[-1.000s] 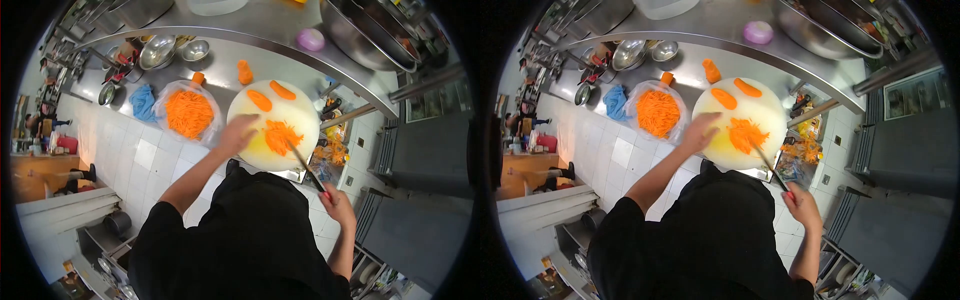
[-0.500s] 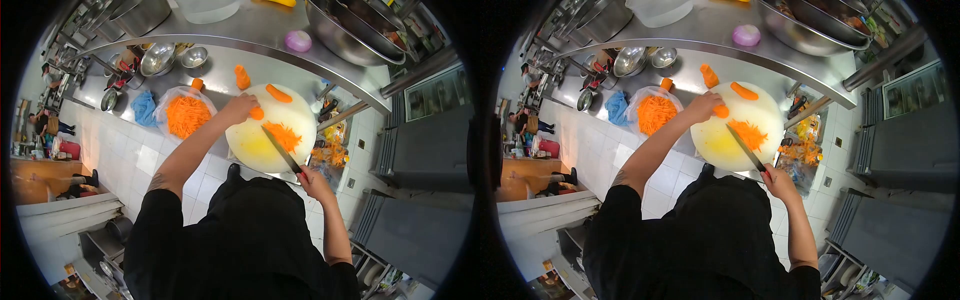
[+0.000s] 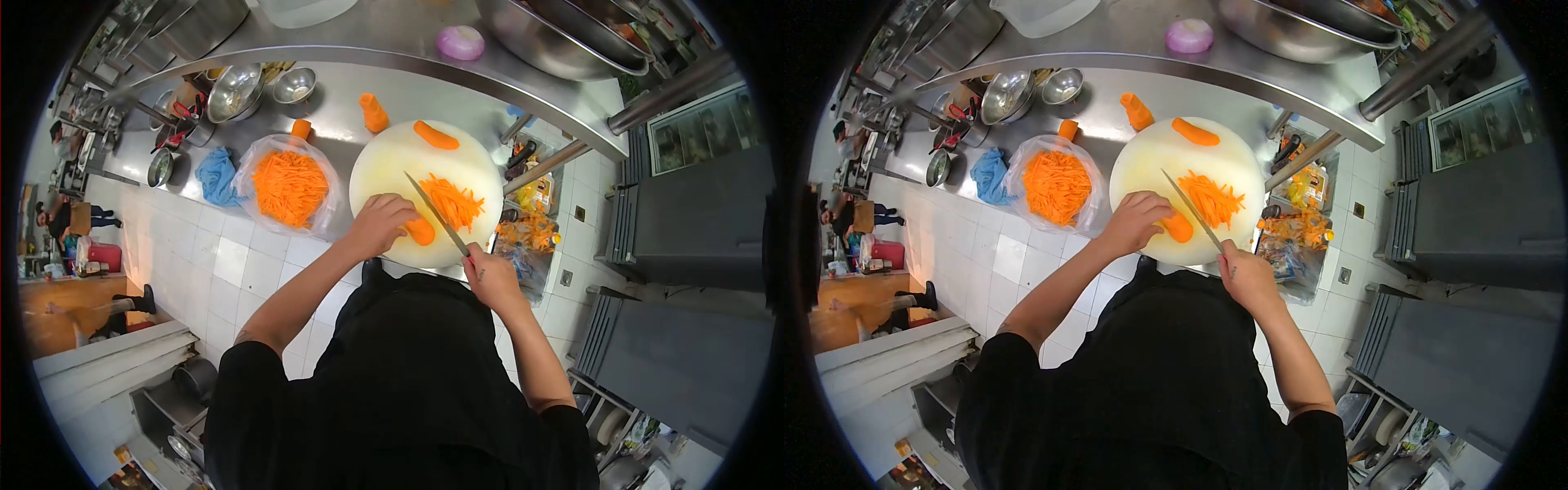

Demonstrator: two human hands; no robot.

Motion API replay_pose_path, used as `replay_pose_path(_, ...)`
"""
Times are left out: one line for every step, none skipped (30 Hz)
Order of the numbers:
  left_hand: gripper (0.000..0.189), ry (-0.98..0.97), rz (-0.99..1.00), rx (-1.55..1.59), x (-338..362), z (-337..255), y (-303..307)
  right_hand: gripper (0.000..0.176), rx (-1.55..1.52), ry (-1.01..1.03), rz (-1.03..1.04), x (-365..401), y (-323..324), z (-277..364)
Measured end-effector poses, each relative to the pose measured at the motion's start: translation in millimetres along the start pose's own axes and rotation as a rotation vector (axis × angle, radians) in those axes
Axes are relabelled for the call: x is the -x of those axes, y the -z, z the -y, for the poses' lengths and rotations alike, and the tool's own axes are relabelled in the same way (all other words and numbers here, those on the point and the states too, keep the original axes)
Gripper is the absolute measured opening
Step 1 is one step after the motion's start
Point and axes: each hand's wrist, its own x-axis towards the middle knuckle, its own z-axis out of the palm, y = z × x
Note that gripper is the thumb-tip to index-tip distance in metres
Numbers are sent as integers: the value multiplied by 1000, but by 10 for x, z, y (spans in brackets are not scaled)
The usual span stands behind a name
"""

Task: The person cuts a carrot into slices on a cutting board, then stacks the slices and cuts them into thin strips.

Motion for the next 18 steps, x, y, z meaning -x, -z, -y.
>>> replay_pose_path(48,-28,8,-7,29,9,-26,19,27,13,11,-32,-58,2)
replay_pose_path(44,-54,13,-15,57,32,-95,19,55,29,21,-67,-121,-2)
replay_pose_path(40,-78,17,-27,77,50,-158,19,69,18,33,-94,-187,-21)
replay_pose_path(37,-68,34,-26,81,51,-213,19,83,11,44,-114,-254,-51)
replay_pose_path(33,-50,46,-33,60,41,-255,19,97,16,55,-161,-260,-38)
replay_pose_path(30,-23,55,-51,49,55,-267,21,96,-7,80,-160,-213,-25)
replay_pose_path(29,-51,41,-45,48,42,-267,23,91,-19,111,-101,-106,42)
replay_pose_path(29,-74,25,-48,37,46,-258,21,113,-15,124,-53,-7,122)
replay_pose_path(28,-73,35,-92,33,57,-270,19,136,-13,136,1,82,184)
replay_pose_path(28,-77,47,-131,31,71,-285,19,154,-13,158,24,149,222)
replay_pose_path(28,-70,41,-130,37,81,-284,19,174,-24,178,22,170,235)
replay_pose_path(28,-73,36,-124,30,81,-291,19,153,-15,174,-45,37,170)
replay_pose_path(28,-85,34,-111,43,83,-290,20,133,-17,168,-127,-181,72)
replay_pose_path(29,-92,27,-118,64,90,-299,20,118,-26,161,-183,-258,66)
replay_pose_path(29,-98,15,-123,67,94,-321,22,120,-13,154,-204,-273,18)
replay_pose_path(30,-103,8,-127,75,99,-330,22,142,-17,175,-201,-159,98)
replay_pose_path(30,-77,50,-122,70,75,-307,23,161,-27,198,-142,40,234)
replay_pose_path(30,-86,37,-123,70,93,-312,23,179,-33,217,-123,180,339)
